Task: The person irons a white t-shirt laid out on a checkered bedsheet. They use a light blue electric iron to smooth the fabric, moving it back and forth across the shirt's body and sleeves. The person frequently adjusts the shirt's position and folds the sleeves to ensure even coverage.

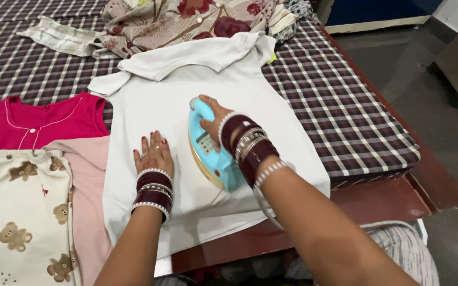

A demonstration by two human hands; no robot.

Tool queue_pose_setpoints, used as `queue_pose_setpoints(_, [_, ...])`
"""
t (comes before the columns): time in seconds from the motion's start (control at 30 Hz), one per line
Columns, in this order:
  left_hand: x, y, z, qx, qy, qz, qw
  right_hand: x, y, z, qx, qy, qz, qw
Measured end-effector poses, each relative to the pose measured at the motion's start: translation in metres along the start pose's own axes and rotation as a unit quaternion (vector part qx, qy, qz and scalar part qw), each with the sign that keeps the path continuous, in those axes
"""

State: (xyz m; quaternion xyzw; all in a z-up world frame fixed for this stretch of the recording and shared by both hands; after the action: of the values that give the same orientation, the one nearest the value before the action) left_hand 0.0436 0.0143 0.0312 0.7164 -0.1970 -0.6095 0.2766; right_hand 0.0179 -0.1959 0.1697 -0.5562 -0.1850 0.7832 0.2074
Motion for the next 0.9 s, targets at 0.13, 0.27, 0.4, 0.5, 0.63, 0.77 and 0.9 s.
queue_pose_setpoints(0.13, [0.010, 0.005, 0.007, 0.021, -0.027, -0.118, 0.992, -0.007, 0.008, -0.009, 0.027, -0.018, -0.022, 0.999])
queue_pose_setpoints(0.27, [0.013, 0.011, 0.008, 0.023, -0.024, -0.169, 0.985, -0.010, 0.034, 0.019, -0.014, -0.009, -0.006, 1.000])
queue_pose_setpoints(0.4, [0.027, 0.033, -0.003, 0.102, -0.018, -0.183, 0.978, -0.018, 0.054, 0.033, -0.003, 0.003, -0.021, 1.000])
queue_pose_setpoints(0.5, [0.051, 0.054, -0.006, 0.142, 0.006, -0.093, 0.985, -0.025, 0.056, 0.023, 0.007, 0.006, -0.022, 1.000])
queue_pose_setpoints(0.63, [0.070, 0.060, 0.001, 0.057, -0.006, 0.004, 0.998, -0.039, 0.050, -0.001, 0.042, 0.008, 0.003, 0.999])
queue_pose_setpoints(0.77, [0.066, 0.077, 0.009, 0.066, -0.052, -0.120, 0.989, -0.045, 0.056, 0.002, 0.039, 0.014, 0.007, 0.999])
queue_pose_setpoints(0.9, [0.073, 0.092, 0.013, 0.110, -0.082, -0.164, 0.977, -0.047, 0.083, 0.029, 0.034, 0.008, -0.004, 0.999])
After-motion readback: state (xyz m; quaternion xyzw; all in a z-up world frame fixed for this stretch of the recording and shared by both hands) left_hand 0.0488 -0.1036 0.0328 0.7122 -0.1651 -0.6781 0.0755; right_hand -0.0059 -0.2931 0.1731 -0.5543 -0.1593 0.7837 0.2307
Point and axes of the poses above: each hand's wrist, its own z-axis away from the middle knuckle, its own x-axis out of the palm, y = z × x, the point moved 8 cm from there along -z, towards the middle knuckle, and after that the axes turned 13 degrees about z, right-handed, at the moved point
